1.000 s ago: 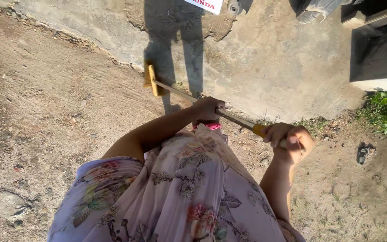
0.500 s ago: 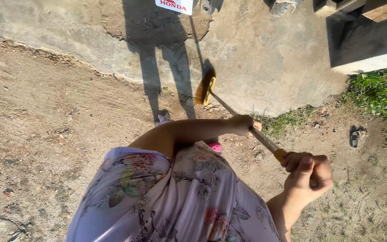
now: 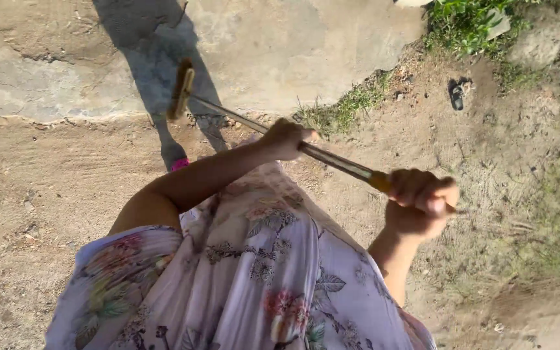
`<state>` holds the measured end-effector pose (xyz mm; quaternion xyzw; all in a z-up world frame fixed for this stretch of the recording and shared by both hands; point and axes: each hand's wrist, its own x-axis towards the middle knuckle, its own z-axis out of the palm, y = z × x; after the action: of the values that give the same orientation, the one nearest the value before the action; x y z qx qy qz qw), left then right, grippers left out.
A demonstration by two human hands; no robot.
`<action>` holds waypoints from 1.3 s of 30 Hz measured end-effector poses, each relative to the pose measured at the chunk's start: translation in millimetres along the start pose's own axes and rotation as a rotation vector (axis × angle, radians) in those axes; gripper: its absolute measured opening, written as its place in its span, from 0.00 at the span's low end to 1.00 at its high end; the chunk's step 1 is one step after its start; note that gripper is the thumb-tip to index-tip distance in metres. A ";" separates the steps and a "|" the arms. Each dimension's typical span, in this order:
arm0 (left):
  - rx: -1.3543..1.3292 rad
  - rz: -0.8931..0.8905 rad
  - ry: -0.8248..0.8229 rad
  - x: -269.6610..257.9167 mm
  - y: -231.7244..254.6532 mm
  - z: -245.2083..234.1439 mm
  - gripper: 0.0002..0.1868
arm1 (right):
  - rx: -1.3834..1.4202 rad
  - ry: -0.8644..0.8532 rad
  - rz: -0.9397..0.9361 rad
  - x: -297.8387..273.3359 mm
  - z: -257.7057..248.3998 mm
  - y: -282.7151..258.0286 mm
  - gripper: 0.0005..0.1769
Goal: Sweeping a concrete outdoor area using a broom and a dustpan.
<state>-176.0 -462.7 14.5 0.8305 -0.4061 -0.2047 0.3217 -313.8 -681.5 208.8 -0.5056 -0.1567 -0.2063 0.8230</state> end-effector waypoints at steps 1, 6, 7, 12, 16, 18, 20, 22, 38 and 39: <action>-0.004 0.016 -0.022 3.7 -20.3 10.0 0.25 | -0.014 0.023 -0.005 -10.1 -5.6 12.2 0.15; -0.120 -0.164 0.153 59.2 -40.3 110.7 0.24 | -0.258 -0.065 0.271 -8.5 -1.8 -1.1 0.17; -0.115 -0.159 0.136 84.3 -22.9 108.6 0.24 | -0.256 -0.046 0.269 -3.2 -8.0 -8.6 0.17; -0.266 0.153 0.098 185.5 37.9 134.2 0.12 | -0.731 -0.144 0.212 25.3 -24.0 -35.4 0.13; -0.197 0.297 0.051 180.0 119.1 35.7 0.19 | -0.460 -0.369 -0.023 54.9 -61.9 -112.0 0.13; -0.188 0.437 0.033 180.3 115.5 8.2 0.17 | -0.484 -0.106 -0.246 71.3 -67.6 -118.6 0.17; -0.143 0.257 -0.037 189.4 41.5 -7.6 0.19 | -0.375 0.037 -0.261 85.9 -95.3 -51.0 0.19; -0.100 0.070 -0.101 203.7 -42.8 -25.7 0.23 | -0.258 0.172 -0.266 105.5 -104.3 24.6 0.22; -0.152 0.290 -0.208 361.1 36.5 8.9 0.07 | -0.648 -0.143 0.066 196.3 -105.7 -28.0 0.13; -0.114 0.382 -0.201 362.6 55.9 -3.7 0.08 | -0.528 -0.254 -0.070 208.0 -111.0 -51.3 0.13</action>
<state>8.6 -779.6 27.8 0.6944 -0.5739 -0.2444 0.3587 -153.8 -839.4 296.5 -0.7181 -0.2167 -0.2033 0.6293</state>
